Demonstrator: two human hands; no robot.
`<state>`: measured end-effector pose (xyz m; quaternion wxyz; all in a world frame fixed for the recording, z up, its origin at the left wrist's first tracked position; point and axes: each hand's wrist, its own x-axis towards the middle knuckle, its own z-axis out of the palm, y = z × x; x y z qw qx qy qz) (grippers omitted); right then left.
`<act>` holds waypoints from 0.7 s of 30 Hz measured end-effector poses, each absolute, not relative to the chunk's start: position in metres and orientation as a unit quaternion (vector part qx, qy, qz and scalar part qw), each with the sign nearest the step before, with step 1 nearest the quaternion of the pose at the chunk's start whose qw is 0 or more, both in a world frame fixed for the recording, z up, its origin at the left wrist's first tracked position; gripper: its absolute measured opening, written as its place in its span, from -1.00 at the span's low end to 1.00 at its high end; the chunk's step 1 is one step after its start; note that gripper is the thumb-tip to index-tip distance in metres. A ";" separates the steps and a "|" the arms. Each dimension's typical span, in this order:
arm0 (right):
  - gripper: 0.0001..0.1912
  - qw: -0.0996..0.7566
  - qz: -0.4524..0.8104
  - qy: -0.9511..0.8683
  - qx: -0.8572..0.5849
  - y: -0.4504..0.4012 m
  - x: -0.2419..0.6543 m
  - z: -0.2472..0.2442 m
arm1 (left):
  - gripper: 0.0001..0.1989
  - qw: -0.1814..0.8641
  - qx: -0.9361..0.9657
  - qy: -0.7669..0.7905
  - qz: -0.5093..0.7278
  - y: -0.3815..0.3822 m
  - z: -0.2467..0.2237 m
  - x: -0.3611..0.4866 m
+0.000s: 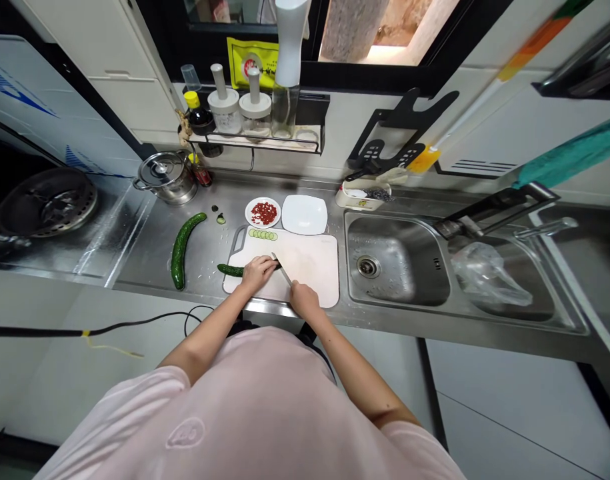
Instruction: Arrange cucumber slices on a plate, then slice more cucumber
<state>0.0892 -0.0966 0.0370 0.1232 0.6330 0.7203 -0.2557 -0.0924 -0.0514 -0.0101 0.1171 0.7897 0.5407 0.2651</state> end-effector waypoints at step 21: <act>-0.72 0.094 -0.259 0.728 0.628 -0.059 0.064 0.037 | -0.78 0.116 0.792 0.544 0.254 -0.051 -0.011 -0.093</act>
